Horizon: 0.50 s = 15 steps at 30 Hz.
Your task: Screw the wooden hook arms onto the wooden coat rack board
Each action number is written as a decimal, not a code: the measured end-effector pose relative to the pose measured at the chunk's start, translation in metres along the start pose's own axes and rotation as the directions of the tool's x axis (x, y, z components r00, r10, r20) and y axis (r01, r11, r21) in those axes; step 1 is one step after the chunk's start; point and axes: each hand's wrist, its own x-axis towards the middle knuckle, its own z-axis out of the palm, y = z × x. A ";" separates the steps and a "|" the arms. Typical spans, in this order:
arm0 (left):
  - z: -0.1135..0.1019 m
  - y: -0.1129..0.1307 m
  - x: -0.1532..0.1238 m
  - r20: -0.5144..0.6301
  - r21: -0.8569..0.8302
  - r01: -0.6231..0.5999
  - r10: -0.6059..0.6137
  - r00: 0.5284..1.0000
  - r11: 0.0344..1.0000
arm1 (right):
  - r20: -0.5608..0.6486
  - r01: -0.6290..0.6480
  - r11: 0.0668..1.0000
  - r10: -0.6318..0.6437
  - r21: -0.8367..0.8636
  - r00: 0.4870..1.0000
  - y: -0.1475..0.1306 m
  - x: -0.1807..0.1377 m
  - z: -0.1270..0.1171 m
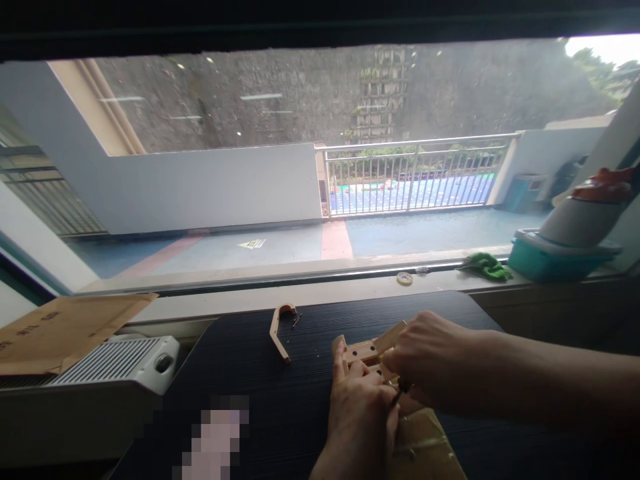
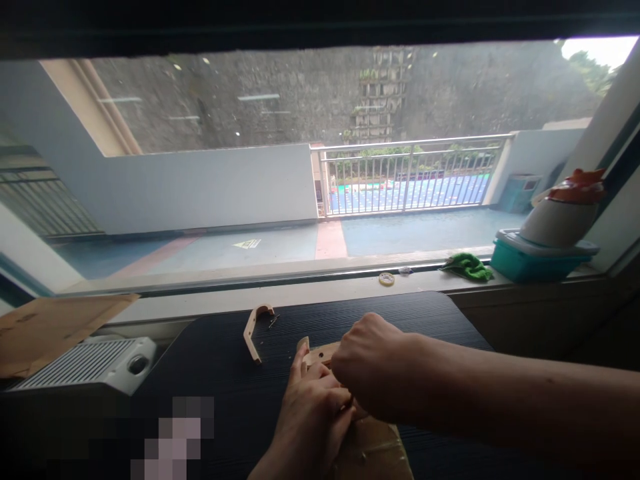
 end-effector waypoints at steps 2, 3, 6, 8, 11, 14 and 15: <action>0.001 0.001 0.001 -0.013 0.005 0.003 -0.003 1.000 1.000 | 0.002 0.039 0.998 -0.039 -0.051 0.999 -0.002 0.004 0.002; 0.002 0.001 0.001 -0.023 0.012 0.003 -0.002 1.000 1.000 | -0.005 0.054 0.995 -0.055 -0.078 0.998 -0.003 0.007 0.005; 0.003 0.001 0.003 -0.046 0.040 -0.006 0.008 0.999 0.999 | -0.014 0.107 0.986 -0.110 -0.124 0.994 -0.003 0.012 0.013; 0.002 0.001 0.003 -0.040 0.043 -0.003 0.004 0.999 0.999 | -0.005 0.120 0.987 -0.121 -0.110 0.993 -0.002 0.013 0.015; -0.001 0.001 0.003 0.001 0.009 -0.002 0.002 1.000 1.000 | 0.005 0.050 0.998 -0.050 -0.047 0.999 0.001 0.010 0.011; -0.002 0.001 0.002 0.003 0.009 -0.001 0.001 1.000 1.000 | -0.007 -0.103 0.995 0.103 -0.006 0.995 0.004 0.007 0.004; -0.002 0.001 0.001 -0.004 0.020 0.003 -0.003 1.000 1.000 | -0.009 -0.147 0.989 0.147 -0.003 0.989 0.004 0.005 0.002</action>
